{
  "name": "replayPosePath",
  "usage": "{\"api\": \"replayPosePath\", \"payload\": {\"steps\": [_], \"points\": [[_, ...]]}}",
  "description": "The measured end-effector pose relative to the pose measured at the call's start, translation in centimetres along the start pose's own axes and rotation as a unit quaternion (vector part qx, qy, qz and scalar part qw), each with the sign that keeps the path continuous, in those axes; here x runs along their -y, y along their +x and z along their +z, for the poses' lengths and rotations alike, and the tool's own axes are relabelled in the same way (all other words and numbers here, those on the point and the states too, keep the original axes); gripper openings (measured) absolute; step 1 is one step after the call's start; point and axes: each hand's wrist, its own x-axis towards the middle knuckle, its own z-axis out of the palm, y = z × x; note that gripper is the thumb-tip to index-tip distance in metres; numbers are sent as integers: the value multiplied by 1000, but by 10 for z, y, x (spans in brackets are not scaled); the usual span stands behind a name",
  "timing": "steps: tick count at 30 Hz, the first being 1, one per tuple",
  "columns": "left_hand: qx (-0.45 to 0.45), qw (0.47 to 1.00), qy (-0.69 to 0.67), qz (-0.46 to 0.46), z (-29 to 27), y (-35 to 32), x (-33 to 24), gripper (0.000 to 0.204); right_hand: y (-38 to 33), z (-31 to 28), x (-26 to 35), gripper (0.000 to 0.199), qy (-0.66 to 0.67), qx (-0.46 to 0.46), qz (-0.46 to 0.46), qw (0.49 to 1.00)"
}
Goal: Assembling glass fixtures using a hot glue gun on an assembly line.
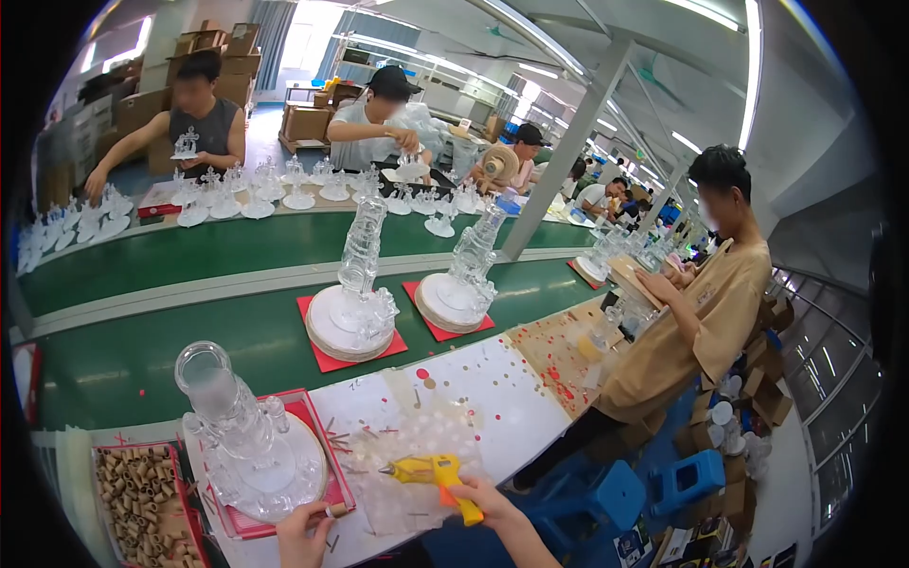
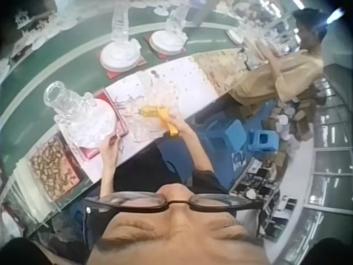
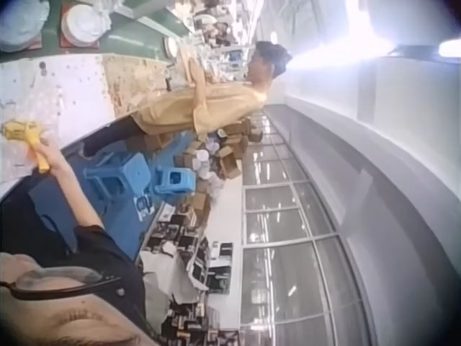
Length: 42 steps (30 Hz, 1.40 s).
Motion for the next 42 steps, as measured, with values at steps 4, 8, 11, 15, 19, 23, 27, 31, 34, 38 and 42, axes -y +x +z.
{"api": "replayPosePath", "payload": {"steps": [4, 8, 11, 15, 19, 23, 27, 31, 34, 38, 42], "points": [[-60, 998, -26, 19, 6, 0, 3, 22, -12, 15, -16, 46, 232, 219, 9, 948], [-46, 998, -29, 9, 2, 7, 0, 21, -24, 37, -12, 48, 217, 225, -26, 950], [-42, 999, -17, -17, 2, 9, -9, 20, -37, 46, -10, 55, 115, 133, -23, 984], [-23, 999, -37, 1, 7, 10, -2, 21, -46, 50, -17, 42, 82, 128, -108, 982], [-24, 999, -38, -5, 4, 9, 4, 24, -51, 62, -22, 37, 51, 141, -64, 987], [-17, 1000, -22, -3, 2, 8, 3, 24, -49, 60, -29, 32, 64, 147, -75, 984], [-21, 999, -25, 6, 3, 7, 3, 23, -52, 60, -29, 28, 36, 151, -90, 984], [-15, 999, -35, -7, 3, 7, 2, 23, -53, 62, -26, 26, 37, 138, -82, 986], [-20, 999, -24, 1, 3, 7, 2, 23, -51, 59, -28, 25, 31, 158, -86, 983], [-17, 999, -36, -5, 4, 7, 1, 24, -52, 64, -24, 24, 33, 149, -86, 985], [-16, 999, -32, -6, 3, 8, 1, 24, -50, 68, -21, 22, 38, 138, -88, 986]]}}
